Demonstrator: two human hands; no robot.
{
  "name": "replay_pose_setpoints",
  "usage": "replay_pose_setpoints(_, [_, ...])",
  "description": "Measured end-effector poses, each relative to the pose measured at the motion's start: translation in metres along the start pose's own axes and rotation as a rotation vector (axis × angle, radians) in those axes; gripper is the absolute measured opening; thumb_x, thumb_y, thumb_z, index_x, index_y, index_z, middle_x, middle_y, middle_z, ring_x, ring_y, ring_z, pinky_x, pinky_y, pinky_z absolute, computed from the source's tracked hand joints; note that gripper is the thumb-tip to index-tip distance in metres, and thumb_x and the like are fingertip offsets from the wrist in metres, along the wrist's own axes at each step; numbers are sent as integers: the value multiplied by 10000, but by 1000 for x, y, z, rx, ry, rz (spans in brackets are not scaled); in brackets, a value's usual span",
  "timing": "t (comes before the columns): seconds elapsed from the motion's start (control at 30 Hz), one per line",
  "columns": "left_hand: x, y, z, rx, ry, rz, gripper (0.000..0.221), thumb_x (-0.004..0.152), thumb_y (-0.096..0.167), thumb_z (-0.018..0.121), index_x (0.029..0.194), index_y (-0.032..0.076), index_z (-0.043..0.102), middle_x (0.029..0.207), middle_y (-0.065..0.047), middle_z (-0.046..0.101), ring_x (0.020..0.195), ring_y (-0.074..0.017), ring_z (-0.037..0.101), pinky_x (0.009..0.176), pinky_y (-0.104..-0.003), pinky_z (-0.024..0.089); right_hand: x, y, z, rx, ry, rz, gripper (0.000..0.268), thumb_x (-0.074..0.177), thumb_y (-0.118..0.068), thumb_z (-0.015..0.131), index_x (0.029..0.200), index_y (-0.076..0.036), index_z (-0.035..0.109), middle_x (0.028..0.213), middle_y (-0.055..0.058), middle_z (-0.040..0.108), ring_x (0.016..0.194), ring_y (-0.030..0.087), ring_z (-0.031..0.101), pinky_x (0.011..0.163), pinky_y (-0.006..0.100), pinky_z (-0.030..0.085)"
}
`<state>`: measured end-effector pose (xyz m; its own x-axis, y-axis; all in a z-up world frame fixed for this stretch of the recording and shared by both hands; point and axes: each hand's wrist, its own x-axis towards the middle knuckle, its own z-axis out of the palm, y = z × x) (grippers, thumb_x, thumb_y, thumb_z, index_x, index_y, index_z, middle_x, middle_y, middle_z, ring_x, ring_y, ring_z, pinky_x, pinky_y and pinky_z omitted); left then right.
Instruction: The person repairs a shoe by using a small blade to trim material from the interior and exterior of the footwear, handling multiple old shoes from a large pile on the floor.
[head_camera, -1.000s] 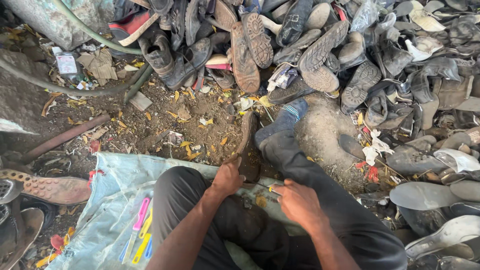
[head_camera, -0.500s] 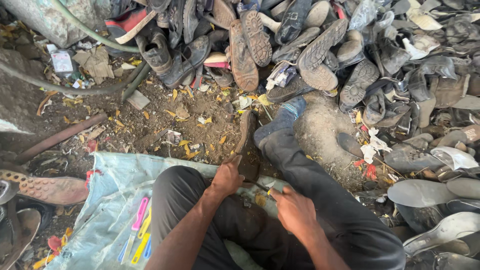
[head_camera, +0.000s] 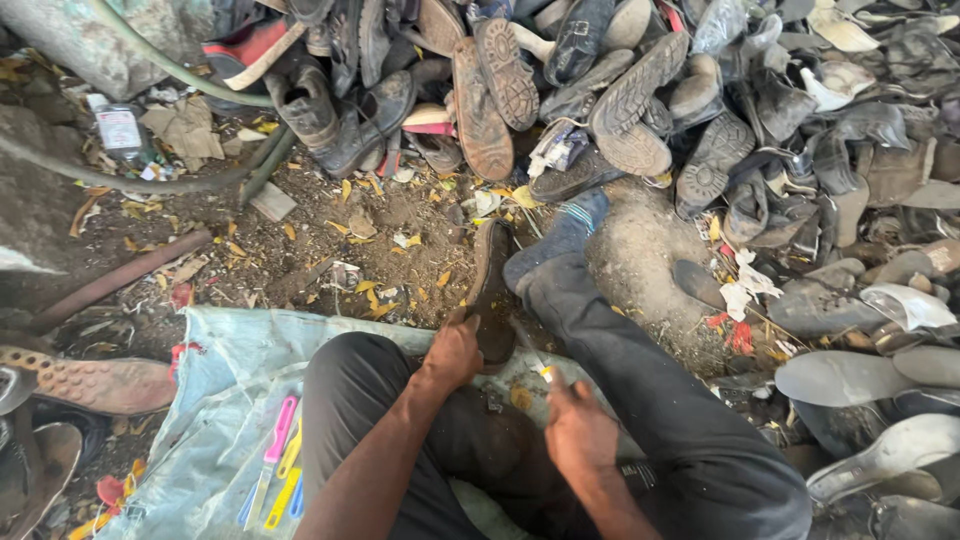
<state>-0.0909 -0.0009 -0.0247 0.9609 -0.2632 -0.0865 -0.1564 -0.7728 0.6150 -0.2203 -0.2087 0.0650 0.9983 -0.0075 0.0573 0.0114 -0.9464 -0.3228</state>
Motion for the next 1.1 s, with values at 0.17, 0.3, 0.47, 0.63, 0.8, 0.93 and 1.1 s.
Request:
replay_pose_setpoints(0.17, [1,25,-19,216,-242,-74,378,922,62,535,1274,91,668,1505,-328,319,1390,-497,368,1122,-518,399,12,8,-4,126,-27,130,472,897,-236,682,1362,-247,604,1043,148,658,934,406,676,763,504,545])
replay_pose_setpoints(0.3, [-2,36,-25,355,-373,-54,279,1012,127,490,1163,61,715,1604,-299,248,1451,-461,342,1123,-505,434,9,9,-6,230,25,65,451,854,-218,730,1301,-224,672,1021,166,670,940,405,667,784,485,538])
replay_pose_setpoints(0.47, [-10,27,-25,489,-274,162,252,955,188,646,1142,29,708,1554,-311,344,1406,-448,417,1206,-499,365,5,15,-30,306,-27,-48,413,839,-196,722,1252,-197,693,1091,141,703,957,379,690,769,465,550])
replay_pose_setpoints(0.63, [-8,20,-7,51,-45,34,675,804,162,826,1346,-95,516,1531,-345,304,1402,-510,349,1139,-506,358,33,8,-52,-94,-353,-127,472,860,-134,645,1324,-219,651,1105,94,669,906,314,715,715,454,569])
replay_pose_setpoints(0.8, [-9,15,1,133,-66,76,677,786,153,841,1328,-96,520,1506,-372,317,1438,-507,312,1185,-493,325,41,-8,-38,-155,-349,-142,380,891,-135,641,1266,-189,665,1111,100,653,896,293,722,717,438,574])
replay_pose_setpoints(0.93, [-3,14,-9,156,-131,29,629,769,150,851,1291,-54,566,1534,-370,295,1440,-496,304,1180,-477,325,22,-6,-18,-47,-202,-76,421,870,-175,665,1291,-179,649,1021,109,634,864,320,705,678,456,564])
replay_pose_setpoints(1.1, [-4,26,-22,104,-165,-11,586,760,164,851,1256,-38,614,1568,-327,312,1453,-468,345,1180,-460,359,7,2,-14,-4,-122,-98,410,880,-182,663,1289,-168,642,1057,119,624,826,333,704,669,454,567])
